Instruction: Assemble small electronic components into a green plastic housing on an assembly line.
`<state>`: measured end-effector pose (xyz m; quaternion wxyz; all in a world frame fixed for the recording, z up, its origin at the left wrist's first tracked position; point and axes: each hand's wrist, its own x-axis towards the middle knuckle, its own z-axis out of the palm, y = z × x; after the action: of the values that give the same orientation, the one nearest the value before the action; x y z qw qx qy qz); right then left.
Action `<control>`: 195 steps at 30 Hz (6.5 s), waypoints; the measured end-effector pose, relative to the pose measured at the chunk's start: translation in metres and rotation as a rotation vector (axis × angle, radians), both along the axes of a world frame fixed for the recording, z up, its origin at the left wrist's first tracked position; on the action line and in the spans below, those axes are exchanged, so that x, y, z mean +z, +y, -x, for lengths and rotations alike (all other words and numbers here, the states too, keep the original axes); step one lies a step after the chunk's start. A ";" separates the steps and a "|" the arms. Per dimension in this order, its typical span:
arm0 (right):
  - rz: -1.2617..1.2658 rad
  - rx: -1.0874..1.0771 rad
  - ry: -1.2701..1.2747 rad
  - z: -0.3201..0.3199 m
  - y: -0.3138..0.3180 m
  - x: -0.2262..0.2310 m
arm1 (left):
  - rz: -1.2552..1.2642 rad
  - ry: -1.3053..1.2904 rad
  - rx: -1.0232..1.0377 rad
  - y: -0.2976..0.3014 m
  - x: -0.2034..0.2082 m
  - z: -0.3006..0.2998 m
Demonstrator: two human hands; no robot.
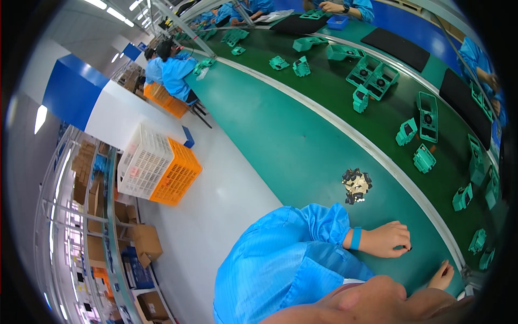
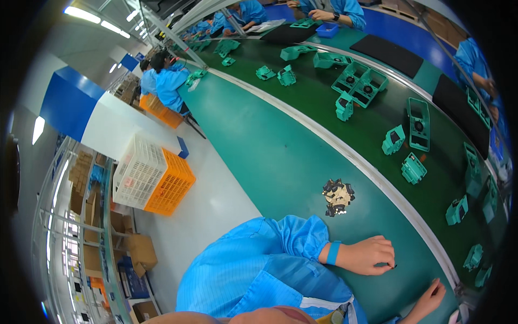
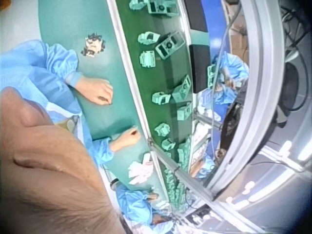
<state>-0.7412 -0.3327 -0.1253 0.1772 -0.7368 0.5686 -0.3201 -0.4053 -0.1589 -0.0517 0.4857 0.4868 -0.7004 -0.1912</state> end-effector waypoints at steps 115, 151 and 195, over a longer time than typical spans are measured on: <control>-0.051 -0.211 0.074 0.005 -0.142 0.073 | -0.449 0.079 -0.435 -0.004 0.003 0.046; -1.068 0.431 -1.147 -0.091 0.089 0.076 | -0.373 -0.334 0.033 -0.016 0.017 0.048; -1.023 0.620 -0.968 -0.075 0.079 0.048 | -0.337 -0.302 0.112 -0.014 0.006 0.072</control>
<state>-0.6662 -0.2534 -0.0773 0.8066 -0.4668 0.2724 -0.2395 -0.4770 -0.1727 -0.0456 0.2972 0.6221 -0.6952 -0.2033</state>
